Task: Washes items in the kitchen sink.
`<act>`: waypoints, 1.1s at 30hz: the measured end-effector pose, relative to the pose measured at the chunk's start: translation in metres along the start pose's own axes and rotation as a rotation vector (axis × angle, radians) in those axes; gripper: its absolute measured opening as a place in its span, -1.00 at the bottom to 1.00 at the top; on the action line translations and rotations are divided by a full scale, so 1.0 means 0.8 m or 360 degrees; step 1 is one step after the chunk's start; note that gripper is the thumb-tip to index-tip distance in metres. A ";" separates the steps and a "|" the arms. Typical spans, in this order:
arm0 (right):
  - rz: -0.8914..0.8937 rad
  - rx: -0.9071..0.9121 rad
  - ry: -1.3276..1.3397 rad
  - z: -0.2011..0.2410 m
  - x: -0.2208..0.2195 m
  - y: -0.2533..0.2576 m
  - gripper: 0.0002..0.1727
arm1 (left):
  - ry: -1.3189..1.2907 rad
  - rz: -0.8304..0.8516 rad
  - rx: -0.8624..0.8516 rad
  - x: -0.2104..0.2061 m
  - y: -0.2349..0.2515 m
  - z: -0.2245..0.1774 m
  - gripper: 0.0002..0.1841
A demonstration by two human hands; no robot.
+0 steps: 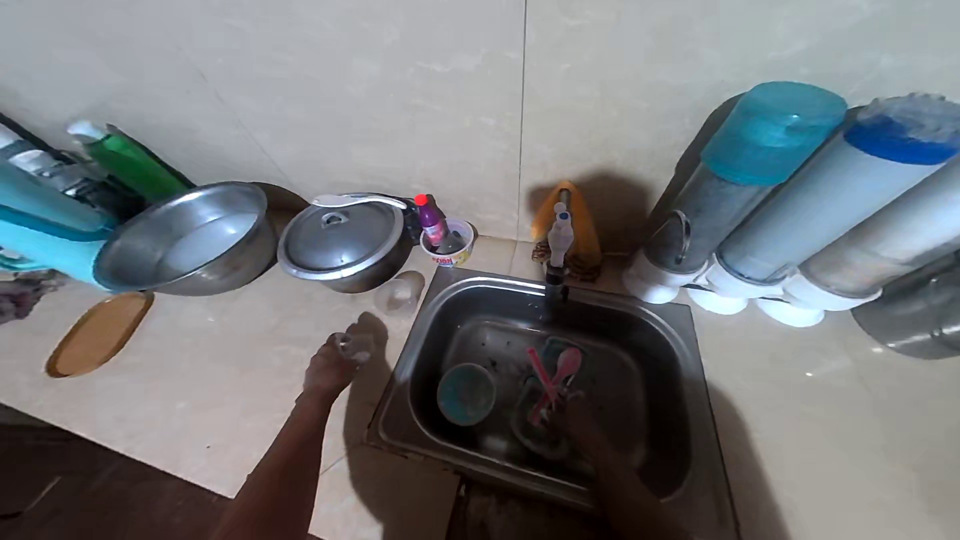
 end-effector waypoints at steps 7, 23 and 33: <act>-0.0105 -0.0016 0.0021 -0.001 0.006 -0.001 -0.29 | 0.0440 0.0192 -0.0100 -0.012 -0.009 -0.023 -0.13; -0.0220 0.0645 0.0770 0.054 -0.016 -0.056 -0.52 | 0.0628 0.0609 -0.0653 -0.077 -0.114 -0.129 -0.56; -0.0105 0.0328 0.1233 0.036 -0.013 -0.039 -0.57 | -0.0330 0.0742 -0.0677 -0.208 -0.170 -0.186 -0.55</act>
Point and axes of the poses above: each hand's wrist, its own y-axis towards the middle knuckle, its own x-axis out of the back of the hand, z = x × y, the point moved 3 cm from there along y, towards the middle knuckle, and after that the axes turned 2 degrees about -z, right-handed, at the moved point
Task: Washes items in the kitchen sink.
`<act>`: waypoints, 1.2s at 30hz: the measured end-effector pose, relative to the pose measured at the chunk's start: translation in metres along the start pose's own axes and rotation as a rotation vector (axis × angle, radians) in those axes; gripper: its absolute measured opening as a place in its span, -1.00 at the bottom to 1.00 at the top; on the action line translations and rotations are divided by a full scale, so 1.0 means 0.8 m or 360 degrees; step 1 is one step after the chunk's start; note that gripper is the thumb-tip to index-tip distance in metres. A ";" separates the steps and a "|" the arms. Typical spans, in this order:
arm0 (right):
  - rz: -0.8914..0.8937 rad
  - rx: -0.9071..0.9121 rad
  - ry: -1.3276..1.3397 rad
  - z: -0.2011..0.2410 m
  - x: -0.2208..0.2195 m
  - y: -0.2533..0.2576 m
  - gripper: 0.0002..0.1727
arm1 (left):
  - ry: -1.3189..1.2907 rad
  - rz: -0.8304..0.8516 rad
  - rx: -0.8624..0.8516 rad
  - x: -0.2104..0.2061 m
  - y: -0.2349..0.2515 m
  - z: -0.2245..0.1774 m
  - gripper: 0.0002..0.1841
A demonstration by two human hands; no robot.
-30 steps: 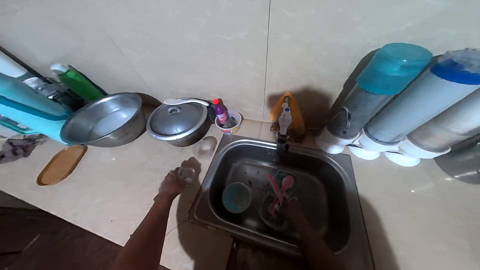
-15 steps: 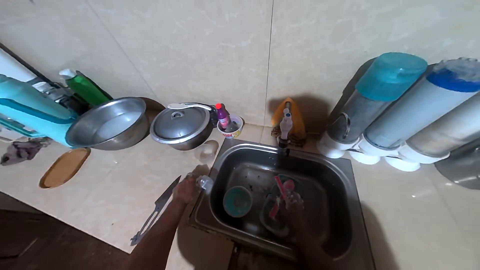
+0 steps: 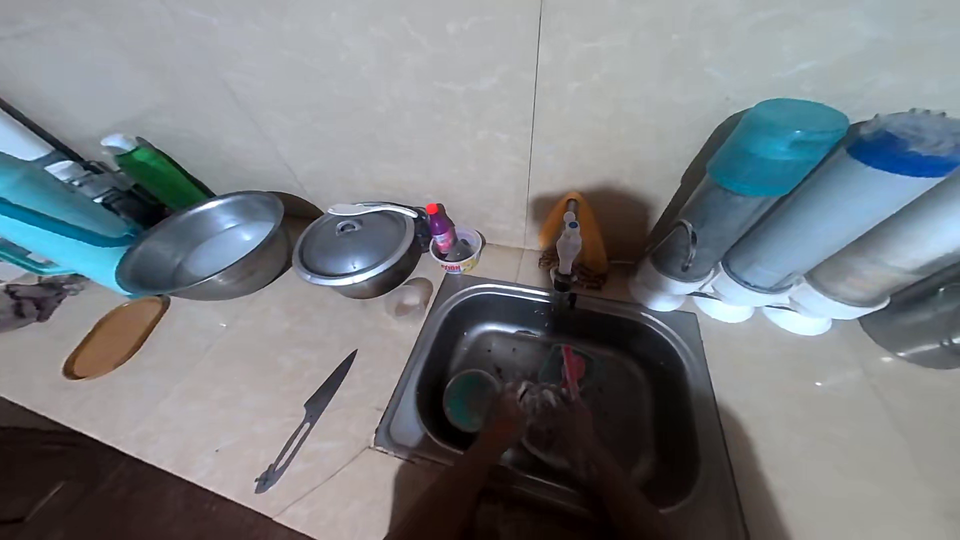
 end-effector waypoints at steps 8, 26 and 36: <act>0.0134 -0.0021 0.0359 -0.026 0.014 0.023 -0.56 | -0.0700 -0.0118 -0.0417 0.001 0.009 0.007 -0.59; -0.0120 -0.0021 0.0390 -0.037 0.009 0.024 -0.59 | -0.0385 -0.0606 -0.0293 -0.026 -0.003 -0.043 -0.55; -0.0225 -0.0024 0.0798 -0.017 0.018 0.014 -0.38 | 0.0013 -0.0243 -0.0705 -0.069 -0.015 -0.013 -0.54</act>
Point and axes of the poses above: each hand's wrist, its own y-axis towards the middle knuckle, its own x-axis out of the back of the hand, z = x × y, the point moved 3 cm from there along y, towards the middle knuckle, and after that the axes turned 2 degrees about -z, right-handed, at the moved point
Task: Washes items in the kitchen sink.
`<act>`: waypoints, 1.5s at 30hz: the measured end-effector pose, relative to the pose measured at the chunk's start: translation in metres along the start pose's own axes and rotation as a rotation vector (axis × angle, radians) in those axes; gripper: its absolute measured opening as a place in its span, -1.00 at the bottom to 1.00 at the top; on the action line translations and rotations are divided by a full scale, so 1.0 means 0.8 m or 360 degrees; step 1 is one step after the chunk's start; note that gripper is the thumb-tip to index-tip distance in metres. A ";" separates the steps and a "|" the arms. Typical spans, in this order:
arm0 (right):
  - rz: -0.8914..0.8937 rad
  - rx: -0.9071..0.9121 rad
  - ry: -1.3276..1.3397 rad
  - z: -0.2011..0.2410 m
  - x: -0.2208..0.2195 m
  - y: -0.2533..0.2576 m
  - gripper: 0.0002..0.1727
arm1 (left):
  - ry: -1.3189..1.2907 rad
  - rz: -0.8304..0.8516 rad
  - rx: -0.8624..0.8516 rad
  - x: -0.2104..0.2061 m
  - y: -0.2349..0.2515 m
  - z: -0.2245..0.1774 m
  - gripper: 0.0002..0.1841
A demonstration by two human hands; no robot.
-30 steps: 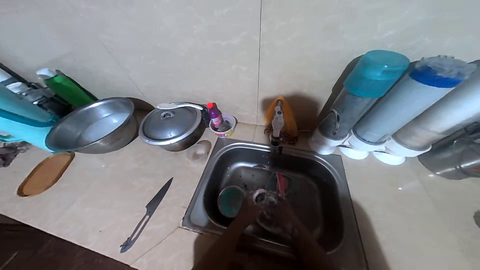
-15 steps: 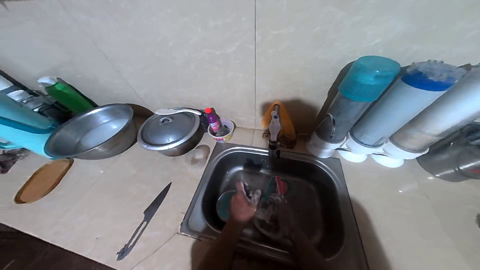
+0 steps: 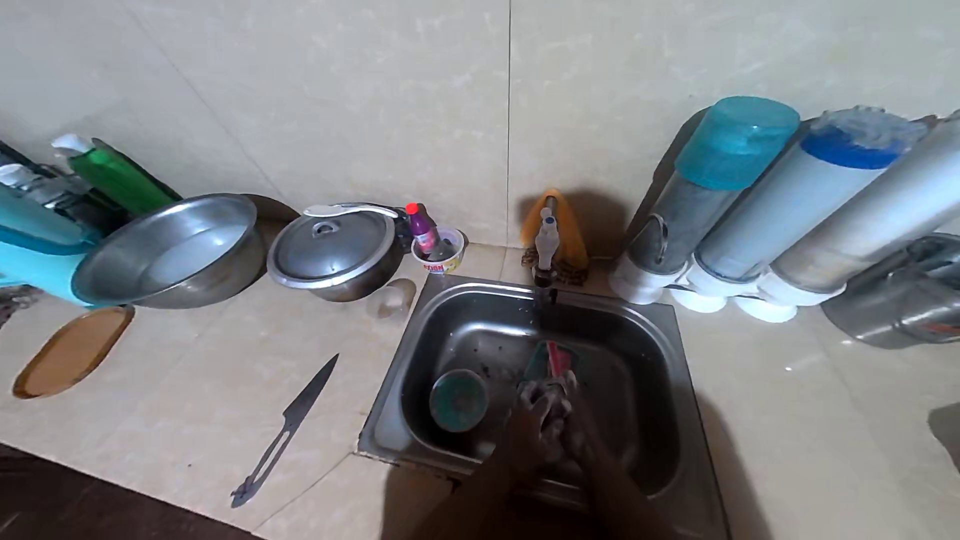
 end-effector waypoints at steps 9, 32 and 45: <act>0.0192 -0.0172 0.0080 0.005 -0.007 -0.002 -0.54 | 0.0999 -0.0165 -0.0683 0.018 0.000 -0.005 -0.75; 0.0241 0.0093 -0.0461 0.004 -0.013 -0.003 -0.50 | -0.1021 0.0124 0.0992 0.045 0.025 -0.012 -0.51; 0.0088 0.0182 -0.0847 0.006 -0.009 0.010 -0.47 | 0.0059 -0.0193 0.0344 0.086 0.035 -0.006 -0.47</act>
Point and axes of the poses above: each hand's wrist, its own y-axis towards the middle knuckle, its own x-axis out of the back of the hand, z = x × y, the point moved 3 cm from there along y, towards the middle knuckle, and after that the axes turned 2 degrees about -z, right-handed, at the moved point
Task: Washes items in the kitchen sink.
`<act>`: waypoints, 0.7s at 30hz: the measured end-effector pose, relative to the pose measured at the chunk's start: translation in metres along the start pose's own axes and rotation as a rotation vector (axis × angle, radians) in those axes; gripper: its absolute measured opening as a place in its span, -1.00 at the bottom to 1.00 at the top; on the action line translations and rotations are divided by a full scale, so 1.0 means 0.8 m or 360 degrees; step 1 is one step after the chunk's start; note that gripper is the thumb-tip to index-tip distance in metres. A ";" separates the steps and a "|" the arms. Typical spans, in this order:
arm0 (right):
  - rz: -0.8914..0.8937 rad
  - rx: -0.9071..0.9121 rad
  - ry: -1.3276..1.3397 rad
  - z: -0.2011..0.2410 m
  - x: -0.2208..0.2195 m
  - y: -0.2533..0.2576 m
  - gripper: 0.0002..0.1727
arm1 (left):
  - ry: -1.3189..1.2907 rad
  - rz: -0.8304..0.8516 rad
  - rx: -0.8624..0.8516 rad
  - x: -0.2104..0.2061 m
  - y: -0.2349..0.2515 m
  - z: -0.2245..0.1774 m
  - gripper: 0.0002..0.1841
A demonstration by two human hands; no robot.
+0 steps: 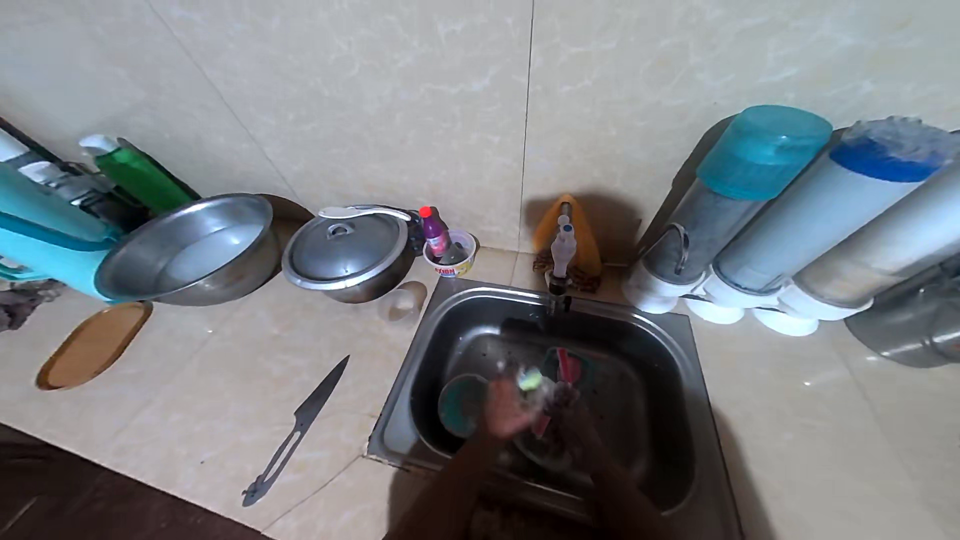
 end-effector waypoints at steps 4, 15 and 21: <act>-0.0129 0.0191 -0.0262 0.016 0.000 -0.019 -0.55 | -0.0274 0.0127 -0.0059 -0.062 -0.017 -0.001 -0.50; 0.0117 0.0481 -0.0293 0.009 -0.016 -0.040 -0.48 | -0.0137 -0.0138 0.0224 -0.068 -0.015 -0.018 -0.56; 0.0307 0.0839 -0.0674 0.017 -0.031 -0.038 -0.55 | -0.1493 -0.0505 0.1065 -0.070 0.015 0.027 -0.64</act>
Point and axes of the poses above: each hand's wrist, its own y-axis towards the middle knuckle, its own x-axis out of the back of the hand, z = x × y, the point moved 3 cm from there along y, towards the middle knuckle, and after that the axes turned 2 degrees about -z, right-handed, at the moved point
